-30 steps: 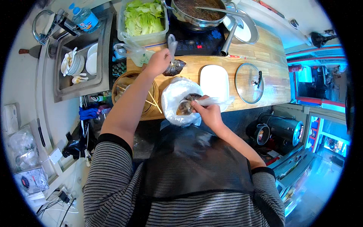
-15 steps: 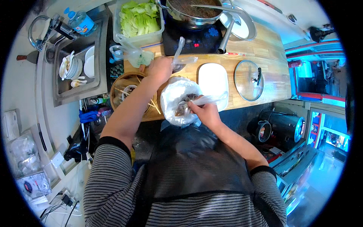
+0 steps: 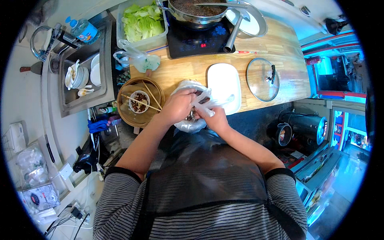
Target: The person places lettuce leaves onto a steaming tray, retrieves a plastic bag, and then uses a ladle to transfer a dark sauce from a pot into the bag before tying it.
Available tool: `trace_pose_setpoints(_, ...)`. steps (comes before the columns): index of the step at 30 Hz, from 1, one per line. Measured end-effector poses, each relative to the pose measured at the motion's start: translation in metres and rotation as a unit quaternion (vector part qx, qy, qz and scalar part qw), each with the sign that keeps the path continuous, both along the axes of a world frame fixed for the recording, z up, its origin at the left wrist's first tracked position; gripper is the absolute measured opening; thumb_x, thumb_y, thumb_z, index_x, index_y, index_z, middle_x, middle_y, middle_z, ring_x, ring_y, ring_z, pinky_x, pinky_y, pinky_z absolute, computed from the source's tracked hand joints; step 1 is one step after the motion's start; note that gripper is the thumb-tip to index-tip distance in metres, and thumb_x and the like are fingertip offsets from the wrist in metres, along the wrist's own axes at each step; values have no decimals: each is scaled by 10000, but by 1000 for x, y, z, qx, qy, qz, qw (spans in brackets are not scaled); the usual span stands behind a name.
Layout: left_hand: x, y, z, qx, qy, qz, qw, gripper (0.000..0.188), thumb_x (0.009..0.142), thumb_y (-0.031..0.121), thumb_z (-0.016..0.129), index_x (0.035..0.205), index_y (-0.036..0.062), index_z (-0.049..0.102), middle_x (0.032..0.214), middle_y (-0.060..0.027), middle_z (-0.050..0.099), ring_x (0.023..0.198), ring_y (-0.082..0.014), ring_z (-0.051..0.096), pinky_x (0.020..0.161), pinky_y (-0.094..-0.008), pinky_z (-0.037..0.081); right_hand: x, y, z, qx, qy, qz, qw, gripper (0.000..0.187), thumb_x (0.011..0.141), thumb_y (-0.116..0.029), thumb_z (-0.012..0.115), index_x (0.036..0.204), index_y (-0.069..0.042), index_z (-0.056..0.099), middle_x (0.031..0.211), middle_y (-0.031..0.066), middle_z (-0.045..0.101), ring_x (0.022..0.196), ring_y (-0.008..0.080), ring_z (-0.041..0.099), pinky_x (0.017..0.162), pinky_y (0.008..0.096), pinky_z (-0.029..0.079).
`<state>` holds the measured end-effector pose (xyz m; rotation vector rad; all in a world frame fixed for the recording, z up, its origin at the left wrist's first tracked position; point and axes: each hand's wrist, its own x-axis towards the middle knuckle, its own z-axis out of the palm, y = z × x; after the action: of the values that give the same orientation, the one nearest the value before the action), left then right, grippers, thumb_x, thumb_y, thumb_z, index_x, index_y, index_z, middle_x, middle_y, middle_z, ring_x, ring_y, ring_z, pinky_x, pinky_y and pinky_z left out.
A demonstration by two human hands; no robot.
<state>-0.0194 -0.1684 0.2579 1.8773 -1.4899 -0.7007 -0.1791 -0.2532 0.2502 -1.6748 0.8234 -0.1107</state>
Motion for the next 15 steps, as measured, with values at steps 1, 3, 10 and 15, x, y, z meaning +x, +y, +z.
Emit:
trace_pose_setpoints(1,0,3,-4,-44,-21,-11,999,276,868,140,488,1067,-7,611,1125,-223,585,1054,-364,558,919,-432,426,-3,0,-5,17,-23,7,1000,141,819,-95,645,894,23,664,755,99,670,684,139,637,619,299,493)
trace_pose_setpoints(3,0,8,-3,-13,10,-32,999,402,848,210,530,1191,1,526,1242,-205,527,1167,-372,485,985,-432,375,-10,-8,-8,36,-28,47,998,143,812,-61,616,928,10,659,811,124,677,711,173,652,661,318,507)
trace_pose_setpoints(10,-41,16,7,65,-75,35,994,581,798,333,606,1320,126,457,1439,-152,313,1319,-346,306,1059,-545,207,34,-93,-31,-137,-2,44,990,196,786,-133,644,933,-5,671,820,163,679,748,248,666,690,319,511)
trace_pose_setpoints(15,-60,20,-18,7,-185,87,979,448,825,237,548,1263,141,533,1388,-93,418,1323,-309,333,1084,-532,199,92,-93,-49,-89,109,203,969,198,740,-173,698,892,-47,712,825,166,683,752,263,667,703,323,511)
